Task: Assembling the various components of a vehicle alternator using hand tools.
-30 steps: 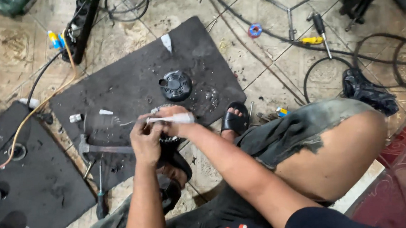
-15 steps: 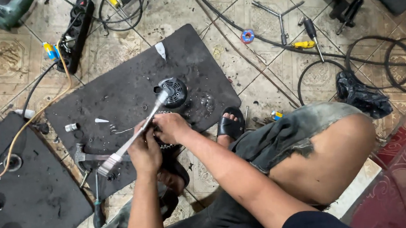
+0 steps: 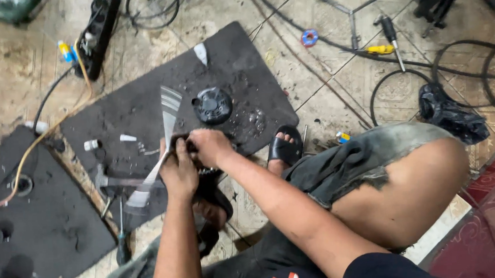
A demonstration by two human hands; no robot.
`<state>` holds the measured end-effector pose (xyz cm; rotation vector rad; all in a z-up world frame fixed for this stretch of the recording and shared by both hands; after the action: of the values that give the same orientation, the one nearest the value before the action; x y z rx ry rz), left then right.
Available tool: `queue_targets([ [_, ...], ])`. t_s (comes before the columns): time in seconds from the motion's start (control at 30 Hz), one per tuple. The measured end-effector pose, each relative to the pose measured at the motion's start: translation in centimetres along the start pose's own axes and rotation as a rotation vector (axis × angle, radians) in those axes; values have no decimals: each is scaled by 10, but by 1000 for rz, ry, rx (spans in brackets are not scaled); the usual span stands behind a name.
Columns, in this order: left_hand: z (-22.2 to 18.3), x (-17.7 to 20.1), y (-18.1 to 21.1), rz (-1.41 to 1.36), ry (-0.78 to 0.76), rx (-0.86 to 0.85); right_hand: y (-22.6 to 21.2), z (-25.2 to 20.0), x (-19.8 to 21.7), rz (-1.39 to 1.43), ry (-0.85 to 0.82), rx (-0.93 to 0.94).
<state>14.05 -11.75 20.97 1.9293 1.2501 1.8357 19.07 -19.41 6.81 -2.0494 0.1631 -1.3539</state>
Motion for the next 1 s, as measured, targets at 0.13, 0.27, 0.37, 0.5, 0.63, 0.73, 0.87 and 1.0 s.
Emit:
queue_targets([
  [0.13, 4, 4, -12, -264, -59, -57, 19, 13, -21, 98, -24, -19],
  [0.27, -3, 6, -19, -21, 56, -164, 3, 2, 8, 91, -68, -104],
  [0.37, 0, 9, -22, 96, 176, -152, 3, -2, 14, 86, -50, -66],
  [0.5, 14, 2, -34, 31, 275, -147, 2, 4, 20, 24, 7, -39],
  [0.63, 8, 23, -2, -197, 188, -313, 1, 20, 16, 117, 93, 138],
  [0.73, 9, -20, -58, -21, -197, 179, 51, 20, -36, 73, -249, -393],
  [0.87, -6, -7, -27, 92, 100, -323, 19, 14, -7, 70, -44, -99],
  [1.0, 13, -9, -39, 83, 157, -204, 7, -6, 22, 151, 131, -1],
])
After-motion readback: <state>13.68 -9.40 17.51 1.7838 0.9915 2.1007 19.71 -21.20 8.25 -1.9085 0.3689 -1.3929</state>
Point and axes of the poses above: each hand's wrist, its own z-axis towards the middle knuckle, its own x-axis out of the back of the hand, y = z × x, the point moved 9 cm from there along z, towards the middle knuckle, and after that the axes turned 7 degrees about z, right-handed, at the moved point
